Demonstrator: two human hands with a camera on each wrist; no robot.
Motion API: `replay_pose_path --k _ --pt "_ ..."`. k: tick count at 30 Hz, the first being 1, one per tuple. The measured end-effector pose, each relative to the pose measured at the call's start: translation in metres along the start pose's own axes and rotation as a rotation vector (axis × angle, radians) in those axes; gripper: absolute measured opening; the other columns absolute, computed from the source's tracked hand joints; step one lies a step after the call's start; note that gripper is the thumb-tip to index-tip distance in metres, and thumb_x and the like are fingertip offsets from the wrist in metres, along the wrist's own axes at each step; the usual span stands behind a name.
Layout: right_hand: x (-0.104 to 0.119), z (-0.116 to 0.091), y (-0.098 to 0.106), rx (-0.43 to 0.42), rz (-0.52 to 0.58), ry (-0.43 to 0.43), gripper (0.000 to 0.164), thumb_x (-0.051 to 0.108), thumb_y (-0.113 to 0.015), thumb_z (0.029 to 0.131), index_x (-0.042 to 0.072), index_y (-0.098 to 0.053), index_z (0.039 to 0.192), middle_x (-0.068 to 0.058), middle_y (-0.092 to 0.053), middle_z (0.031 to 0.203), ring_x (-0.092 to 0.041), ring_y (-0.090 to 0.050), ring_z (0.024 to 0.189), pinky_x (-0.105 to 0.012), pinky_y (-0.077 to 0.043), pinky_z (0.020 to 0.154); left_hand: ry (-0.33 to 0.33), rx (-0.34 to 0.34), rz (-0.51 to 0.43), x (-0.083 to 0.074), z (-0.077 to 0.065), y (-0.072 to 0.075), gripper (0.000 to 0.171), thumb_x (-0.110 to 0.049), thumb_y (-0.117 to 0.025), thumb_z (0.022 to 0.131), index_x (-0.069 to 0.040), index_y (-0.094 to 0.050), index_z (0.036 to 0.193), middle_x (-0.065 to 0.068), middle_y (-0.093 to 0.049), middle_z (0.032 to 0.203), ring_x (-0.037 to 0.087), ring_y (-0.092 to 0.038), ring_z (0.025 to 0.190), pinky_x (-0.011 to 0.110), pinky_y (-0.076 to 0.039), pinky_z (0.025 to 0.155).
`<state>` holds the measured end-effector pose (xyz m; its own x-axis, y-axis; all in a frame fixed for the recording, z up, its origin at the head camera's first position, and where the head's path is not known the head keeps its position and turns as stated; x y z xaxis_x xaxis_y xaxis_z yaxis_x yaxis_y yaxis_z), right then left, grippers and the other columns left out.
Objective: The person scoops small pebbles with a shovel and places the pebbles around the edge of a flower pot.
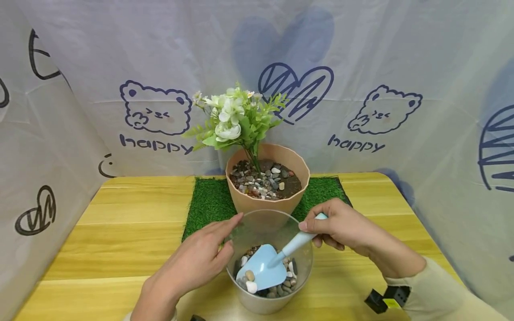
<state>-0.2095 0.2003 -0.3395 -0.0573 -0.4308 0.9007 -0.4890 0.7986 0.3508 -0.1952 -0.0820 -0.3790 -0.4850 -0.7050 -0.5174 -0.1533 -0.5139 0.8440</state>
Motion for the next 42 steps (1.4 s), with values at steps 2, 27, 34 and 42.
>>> replay_pose_path --k 2,27,34,42 --pt "-0.003 0.000 0.001 -0.003 0.025 0.002 0.026 0.019 -0.070 0.100 -0.004 -0.071 0.089 -0.003 -0.064 0.061 -0.005 -0.039 0.040 -0.018 -0.031 0.039 0.004 0.004 -0.001 0.000 0.000 0.000 0.059 -0.021 -0.052 0.105 -0.019 -0.042 0.163 0.000 -0.055 0.158 0.020 -0.055 0.142 0.048 -0.051 0.115" --pt "-0.023 -0.002 0.005 0.014 0.192 -0.028 0.026 0.021 -0.067 0.102 0.000 -0.070 0.088 -0.001 -0.066 0.063 -0.004 -0.041 0.039 -0.018 -0.034 0.040 0.005 0.008 -0.003 -0.001 0.000 0.000 0.058 -0.022 -0.050 0.106 -0.019 -0.041 0.163 -0.003 -0.052 0.160 0.021 -0.052 0.145 0.049 -0.048 0.118" --pt "-0.025 -0.002 0.003 0.030 0.205 -0.021 0.023 0.021 -0.067 0.102 0.001 -0.071 0.090 0.000 -0.067 0.064 -0.004 -0.043 0.042 -0.018 -0.035 0.041 -0.008 0.000 -0.003 -0.001 0.000 0.000 0.059 -0.021 -0.050 0.105 -0.018 -0.042 0.163 -0.003 -0.053 0.159 0.020 -0.053 0.144 0.048 -0.050 0.116" --pt "-0.026 -0.002 0.004 0.021 0.232 -0.026 0.022 0.021 -0.067 0.102 0.001 -0.072 0.092 0.000 -0.069 0.065 -0.003 -0.045 0.043 -0.017 -0.036 0.041 -0.001 0.005 -0.009 -0.001 0.000 0.000 0.058 -0.021 -0.050 0.106 -0.019 -0.041 0.163 -0.005 -0.052 0.159 0.019 -0.052 0.145 0.048 -0.050 0.116"
Point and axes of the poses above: each hand's wrist, its own z-axis towards the middle knuckle, its own y-axis out of the back of the hand, x = y × z, the point moved 5 cm from there along z, towards the middle knuckle
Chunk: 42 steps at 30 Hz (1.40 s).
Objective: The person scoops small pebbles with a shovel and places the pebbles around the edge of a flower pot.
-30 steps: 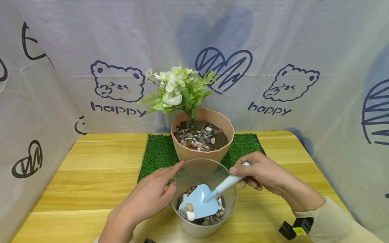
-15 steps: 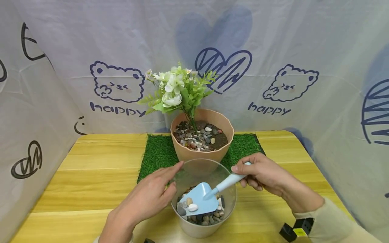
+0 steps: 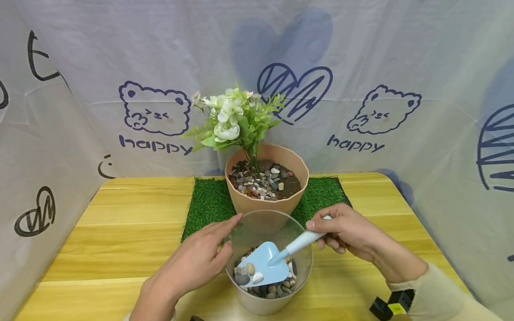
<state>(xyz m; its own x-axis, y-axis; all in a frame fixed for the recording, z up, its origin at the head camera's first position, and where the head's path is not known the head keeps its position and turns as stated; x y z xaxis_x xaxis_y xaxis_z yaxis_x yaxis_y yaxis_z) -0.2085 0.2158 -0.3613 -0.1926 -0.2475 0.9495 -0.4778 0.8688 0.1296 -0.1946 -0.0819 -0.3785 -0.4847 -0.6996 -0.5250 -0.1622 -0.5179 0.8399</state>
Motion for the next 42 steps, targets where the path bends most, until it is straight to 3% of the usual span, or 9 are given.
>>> replay_pose_path --k 12,23,30,34,42 --pt "0.012 -0.014 0.026 -0.074 0.043 0.028 0.022 0.024 -0.064 0.105 0.008 -0.073 0.093 0.003 -0.066 0.063 -0.003 -0.044 0.044 -0.017 -0.038 0.041 0.008 0.003 0.004 -0.001 0.000 -0.001 0.059 -0.021 -0.051 0.105 -0.020 -0.042 0.163 -0.003 -0.054 0.158 0.019 -0.054 0.143 0.048 -0.050 0.116" --pt "0.046 -0.018 0.080 -0.377 0.200 0.116 0.026 0.027 -0.065 0.106 0.009 -0.079 0.093 0.001 -0.065 0.063 -0.003 -0.046 0.046 -0.016 -0.040 0.039 0.011 -0.009 0.006 0.000 -0.003 -0.002 0.059 -0.022 -0.052 0.106 -0.023 -0.040 0.164 -0.007 -0.055 0.157 0.019 -0.054 0.143 0.047 -0.049 0.117" --pt "0.053 -0.003 0.104 -0.595 0.096 0.099 0.033 0.034 -0.067 0.104 0.001 -0.070 0.109 0.003 -0.067 0.064 -0.004 -0.049 0.049 -0.019 -0.045 0.042 0.007 -0.017 0.003 0.000 -0.003 -0.002 0.059 -0.022 -0.052 0.106 -0.021 -0.041 0.164 -0.007 -0.055 0.157 0.020 -0.054 0.143 0.047 -0.049 0.118" --pt "0.053 0.007 0.107 -0.643 0.057 0.079 0.039 0.033 -0.065 0.105 -0.003 -0.065 0.118 0.004 -0.068 0.064 -0.004 -0.050 0.049 -0.020 -0.047 0.042 0.012 -0.014 -0.001 0.000 -0.003 -0.002 0.060 -0.022 -0.052 0.105 -0.022 -0.040 0.164 -0.007 -0.055 0.157 0.019 -0.054 0.143 0.047 -0.048 0.118" --pt "0.059 0.016 0.103 -0.719 -0.034 0.109 0.045 0.034 -0.063 0.106 -0.008 -0.065 0.119 0.006 -0.067 0.063 -0.004 -0.051 0.050 -0.021 -0.050 0.044 0.015 -0.012 0.002 -0.001 -0.001 0.000 0.060 -0.022 -0.052 0.105 -0.021 -0.041 0.164 -0.006 -0.054 0.158 0.020 -0.053 0.144 0.048 -0.048 0.118"
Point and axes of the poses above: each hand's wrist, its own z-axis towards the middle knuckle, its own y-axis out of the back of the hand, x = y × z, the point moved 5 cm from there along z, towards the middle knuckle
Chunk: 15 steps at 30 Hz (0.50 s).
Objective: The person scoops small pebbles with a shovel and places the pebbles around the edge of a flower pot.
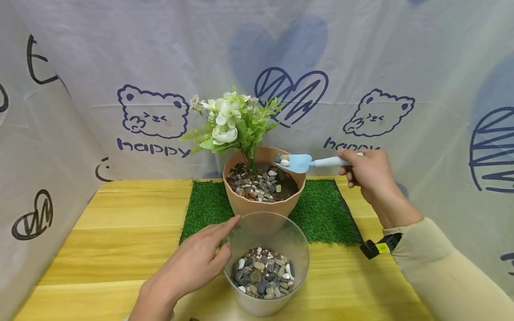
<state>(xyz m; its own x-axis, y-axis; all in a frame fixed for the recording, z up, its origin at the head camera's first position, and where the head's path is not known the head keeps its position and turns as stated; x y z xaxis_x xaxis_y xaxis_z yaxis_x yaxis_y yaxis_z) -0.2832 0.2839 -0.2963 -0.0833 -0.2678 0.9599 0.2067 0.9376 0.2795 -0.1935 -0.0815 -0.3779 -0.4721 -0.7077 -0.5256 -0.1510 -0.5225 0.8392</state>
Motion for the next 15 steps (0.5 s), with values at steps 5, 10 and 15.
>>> replay_pose_path --k 5,10,15 --pt "0.006 0.001 -0.005 -0.036 -0.055 0.037 0.048 0.035 -0.062 0.106 -0.010 -0.064 0.121 0.005 -0.067 0.065 -0.004 -0.054 0.051 -0.024 -0.054 0.047 0.010 0.007 -0.007 0.000 0.000 0.000 0.060 -0.022 -0.051 0.105 -0.022 -0.040 0.164 -0.007 -0.054 0.157 0.020 -0.052 0.144 0.049 -0.048 0.118" --pt "0.009 0.001 -0.007 -0.084 -0.121 0.068 0.046 0.036 -0.064 0.105 -0.009 -0.068 0.115 0.005 -0.067 0.064 -0.005 -0.057 0.051 -0.025 -0.056 0.047 0.003 0.005 -0.007 -0.001 0.001 0.001 0.060 -0.021 -0.051 0.105 -0.022 -0.040 0.164 -0.008 -0.056 0.156 0.019 -0.053 0.144 0.048 -0.048 0.118" --pt "0.013 -0.001 -0.009 -0.153 -0.210 0.114 0.042 0.036 -0.065 0.103 -0.006 -0.072 0.106 0.003 -0.068 0.062 -0.008 -0.060 0.049 -0.028 -0.058 0.047 0.002 0.004 -0.006 -0.001 0.000 0.000 0.060 -0.022 -0.051 0.106 -0.022 -0.039 0.164 -0.008 -0.056 0.156 0.018 -0.053 0.143 0.048 -0.049 0.117"
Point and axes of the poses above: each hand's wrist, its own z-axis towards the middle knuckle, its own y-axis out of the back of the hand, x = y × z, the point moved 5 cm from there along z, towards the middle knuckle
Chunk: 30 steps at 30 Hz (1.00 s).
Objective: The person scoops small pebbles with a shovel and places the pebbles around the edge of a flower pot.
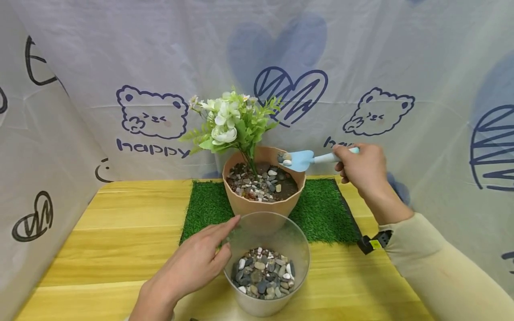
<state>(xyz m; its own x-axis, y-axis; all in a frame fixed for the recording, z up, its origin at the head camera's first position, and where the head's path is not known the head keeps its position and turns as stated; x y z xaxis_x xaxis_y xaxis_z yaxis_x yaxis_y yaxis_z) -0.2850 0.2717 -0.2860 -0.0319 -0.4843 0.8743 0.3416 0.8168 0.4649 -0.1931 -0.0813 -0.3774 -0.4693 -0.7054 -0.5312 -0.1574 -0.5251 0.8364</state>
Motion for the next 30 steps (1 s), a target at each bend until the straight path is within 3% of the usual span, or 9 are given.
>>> replay_pose_path --k 9,13,17,20,25,30 --pt "0.019 -0.009 -0.010 -0.080 -0.234 0.144 0.039 0.038 -0.061 0.103 0.001 -0.073 0.102 -0.015 -0.077 0.078 -0.016 -0.066 0.050 -0.030 -0.056 0.045 0.002 -0.001 -0.007 0.001 -0.002 0.000 0.061 -0.022 -0.052 0.106 -0.023 -0.038 0.165 -0.008 -0.056 0.155 0.019 -0.054 0.143 0.048 -0.049 0.117" --pt "0.025 -0.012 -0.012 -0.112 -0.322 0.197 0.037 0.038 -0.062 0.103 0.003 -0.074 0.097 -0.013 -0.076 0.075 -0.017 -0.061 0.048 -0.030 -0.047 0.042 -0.008 -0.006 0.000 0.001 -0.001 0.000 0.060 -0.022 -0.052 0.106 -0.023 -0.039 0.164 -0.007 -0.056 0.156 0.019 -0.054 0.143 0.048 -0.050 0.117" --pt "0.028 -0.015 -0.013 -0.124 -0.395 0.254 0.038 0.037 -0.062 0.104 0.002 -0.075 0.099 -0.005 -0.065 0.062 -0.016 -0.049 0.045 -0.028 -0.036 0.040 -0.013 -0.006 0.003 0.000 -0.001 0.000 0.060 -0.022 -0.052 0.106 -0.022 -0.039 0.164 -0.008 -0.055 0.156 0.019 -0.053 0.143 0.048 -0.049 0.118" --pt "0.031 -0.017 -0.016 -0.131 -0.420 0.307 0.037 0.035 -0.063 0.104 0.001 -0.076 0.103 -0.001 -0.056 0.057 -0.015 -0.043 0.043 -0.027 -0.031 0.038 -0.010 -0.007 0.001 0.000 -0.001 0.000 0.060 -0.022 -0.052 0.106 -0.023 -0.039 0.164 -0.008 -0.056 0.156 0.019 -0.053 0.144 0.048 -0.049 0.118" --pt "0.033 -0.023 -0.020 -0.148 -0.439 0.393 0.034 0.030 -0.064 0.104 -0.002 -0.074 0.102 -0.003 -0.054 0.055 -0.016 -0.043 0.041 -0.028 -0.032 0.038 -0.003 -0.005 -0.003 0.000 -0.001 0.000 0.060 -0.022 -0.052 0.106 -0.024 -0.039 0.165 -0.009 -0.056 0.155 0.017 -0.054 0.143 0.048 -0.049 0.117" --pt "0.032 -0.027 -0.018 -0.150 -0.426 0.411 0.034 0.030 -0.064 0.104 -0.002 -0.073 0.102 -0.002 -0.053 0.054 -0.016 -0.042 0.041 -0.027 -0.031 0.037 0.001 0.000 -0.006 0.000 -0.001 0.000 0.060 -0.022 -0.052 0.106 -0.024 -0.039 0.165 -0.009 -0.057 0.155 0.018 -0.054 0.143 0.048 -0.049 0.117"
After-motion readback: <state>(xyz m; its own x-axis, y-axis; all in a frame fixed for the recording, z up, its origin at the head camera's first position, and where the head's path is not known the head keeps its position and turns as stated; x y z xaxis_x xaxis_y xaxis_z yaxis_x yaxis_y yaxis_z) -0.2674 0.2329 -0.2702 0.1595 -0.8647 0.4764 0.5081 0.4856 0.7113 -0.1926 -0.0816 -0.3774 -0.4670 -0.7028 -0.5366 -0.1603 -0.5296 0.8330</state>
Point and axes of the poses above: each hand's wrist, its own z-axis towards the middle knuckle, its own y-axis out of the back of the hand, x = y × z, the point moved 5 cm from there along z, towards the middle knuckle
